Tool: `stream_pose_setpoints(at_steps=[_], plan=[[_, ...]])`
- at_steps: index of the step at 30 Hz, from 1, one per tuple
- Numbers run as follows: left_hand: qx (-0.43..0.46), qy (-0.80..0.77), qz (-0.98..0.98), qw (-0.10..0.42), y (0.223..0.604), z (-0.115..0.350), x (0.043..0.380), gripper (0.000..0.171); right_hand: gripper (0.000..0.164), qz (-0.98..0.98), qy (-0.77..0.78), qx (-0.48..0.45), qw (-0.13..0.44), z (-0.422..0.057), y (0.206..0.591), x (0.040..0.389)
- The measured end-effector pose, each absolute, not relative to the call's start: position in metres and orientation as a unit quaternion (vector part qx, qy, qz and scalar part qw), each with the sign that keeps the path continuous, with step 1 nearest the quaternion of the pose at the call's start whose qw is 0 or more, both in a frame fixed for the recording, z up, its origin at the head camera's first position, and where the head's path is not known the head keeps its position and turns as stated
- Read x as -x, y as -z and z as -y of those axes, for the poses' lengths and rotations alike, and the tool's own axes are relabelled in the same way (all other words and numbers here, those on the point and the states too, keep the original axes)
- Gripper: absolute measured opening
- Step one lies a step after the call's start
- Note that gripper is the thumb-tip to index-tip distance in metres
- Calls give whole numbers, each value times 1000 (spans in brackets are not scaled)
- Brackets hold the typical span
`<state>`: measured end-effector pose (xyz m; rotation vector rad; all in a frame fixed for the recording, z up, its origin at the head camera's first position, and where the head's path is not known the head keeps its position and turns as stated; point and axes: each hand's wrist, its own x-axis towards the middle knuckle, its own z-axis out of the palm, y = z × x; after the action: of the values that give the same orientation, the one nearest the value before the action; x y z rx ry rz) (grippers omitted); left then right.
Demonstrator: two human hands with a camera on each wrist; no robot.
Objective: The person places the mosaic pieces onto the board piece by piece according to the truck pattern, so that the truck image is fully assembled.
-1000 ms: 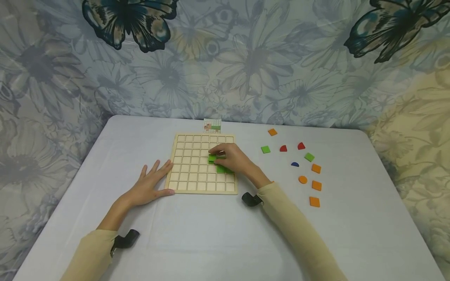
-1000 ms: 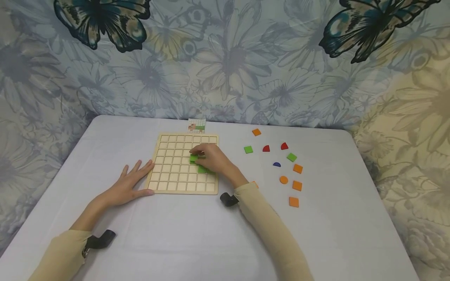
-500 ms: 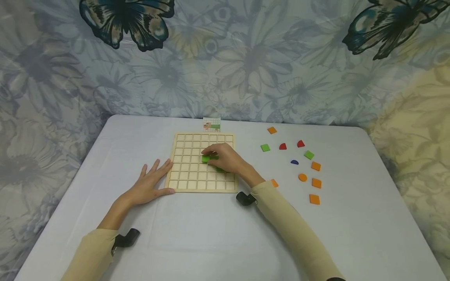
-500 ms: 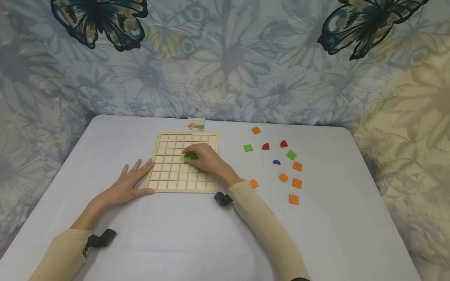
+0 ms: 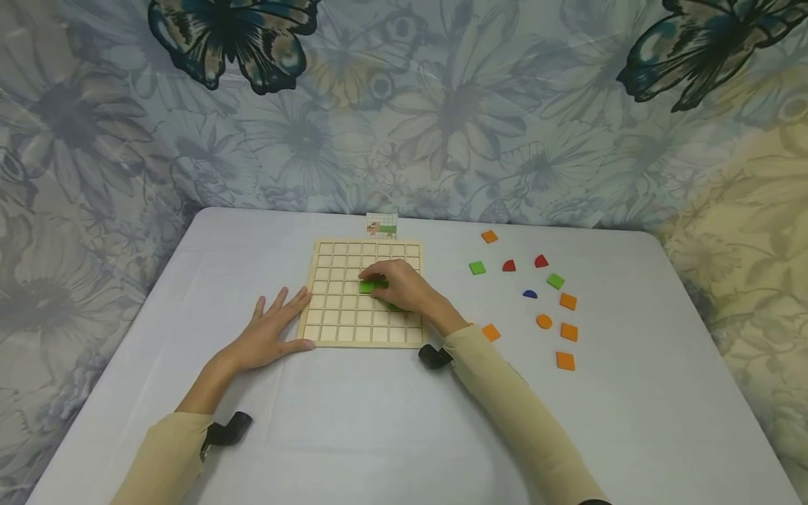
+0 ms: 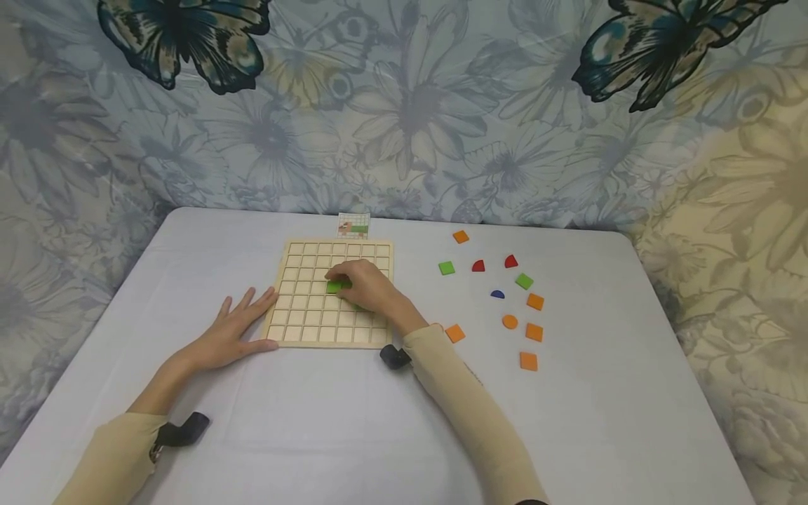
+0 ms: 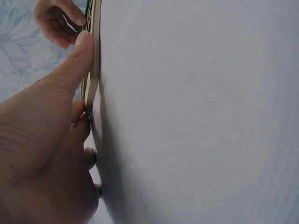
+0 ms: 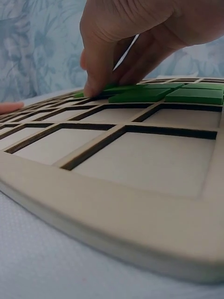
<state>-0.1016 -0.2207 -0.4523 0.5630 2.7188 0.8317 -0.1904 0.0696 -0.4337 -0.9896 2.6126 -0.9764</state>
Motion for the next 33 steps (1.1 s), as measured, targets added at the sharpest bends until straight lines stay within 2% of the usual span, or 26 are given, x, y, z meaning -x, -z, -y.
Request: stream_pose_setpoints(at_steps=[14,21,26,33], plan=[[-190,-288,-931,123,450,220,100,95,35,-875,335,338,89,-69,436,191],[-193,-294,-929,117,454,221,99,95,35,-864,367,337,78,-86,430,194],[-191,-292,-929,120,456,223,100,95,33,-856,403,318,57,-113,425,196],[-196,-294,-928,119,455,221,101,95,35,-854,432,289,-12,-161,422,197]])
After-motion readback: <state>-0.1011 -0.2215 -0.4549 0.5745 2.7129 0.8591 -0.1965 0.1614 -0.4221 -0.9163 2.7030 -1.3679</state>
